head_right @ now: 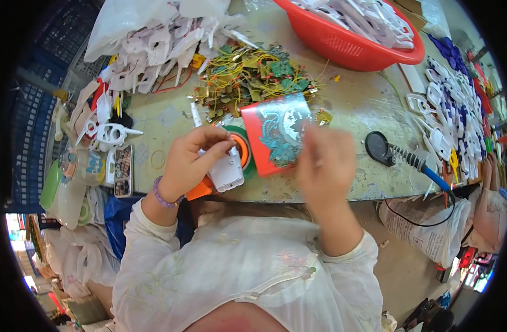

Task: The person is soldering wires onto small circuit boards and assembling them into white plastic housings at a factory workbench.

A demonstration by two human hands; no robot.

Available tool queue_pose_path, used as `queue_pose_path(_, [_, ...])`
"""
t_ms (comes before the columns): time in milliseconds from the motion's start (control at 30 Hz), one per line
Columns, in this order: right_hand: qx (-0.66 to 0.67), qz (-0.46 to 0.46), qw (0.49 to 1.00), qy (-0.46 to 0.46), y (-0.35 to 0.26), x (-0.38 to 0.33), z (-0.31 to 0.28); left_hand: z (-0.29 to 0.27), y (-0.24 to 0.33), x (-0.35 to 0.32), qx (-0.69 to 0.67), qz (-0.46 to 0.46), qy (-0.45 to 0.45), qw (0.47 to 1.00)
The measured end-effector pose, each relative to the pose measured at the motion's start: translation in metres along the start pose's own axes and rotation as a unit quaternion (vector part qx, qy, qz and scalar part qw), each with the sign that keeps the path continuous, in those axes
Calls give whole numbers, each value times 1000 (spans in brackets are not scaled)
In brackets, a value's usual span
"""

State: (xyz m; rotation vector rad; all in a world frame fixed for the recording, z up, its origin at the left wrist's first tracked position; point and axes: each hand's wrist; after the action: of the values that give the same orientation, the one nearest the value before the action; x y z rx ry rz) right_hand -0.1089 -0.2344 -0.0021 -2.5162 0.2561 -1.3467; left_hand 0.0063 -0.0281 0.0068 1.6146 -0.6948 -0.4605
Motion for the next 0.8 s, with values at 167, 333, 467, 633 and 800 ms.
queue_pose_path(167, [-22,148,972,-183,63,14,-2,3,2,12,-29,-38,-42,998])
queue_pose_path(333, [183,232,932,-209,51,9,0,0,-2,12,-27,-2,-67,997])
queue_pose_path(467, [167,142,947,-237,45,9,-3,-7,8,-1,75,113,-17,991])
queue_pose_path(633, [44,103,984,-137,56,49,-3,-19,7,-34,208,191,-53,958])
queue_pose_path(800, [-150,62,987,4,117,146,29,-15,-15,-43,254,180,-60,948])
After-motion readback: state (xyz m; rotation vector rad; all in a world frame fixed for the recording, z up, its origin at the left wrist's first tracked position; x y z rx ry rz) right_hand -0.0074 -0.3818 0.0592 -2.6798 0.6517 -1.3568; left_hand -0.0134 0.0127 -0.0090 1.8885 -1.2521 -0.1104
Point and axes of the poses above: each hand's wrist, its own x-axis towards the middle knuckle, its own z-axis out of the palm, y = z × x, and after that the axes turned 10 degrees about -x, right-handed
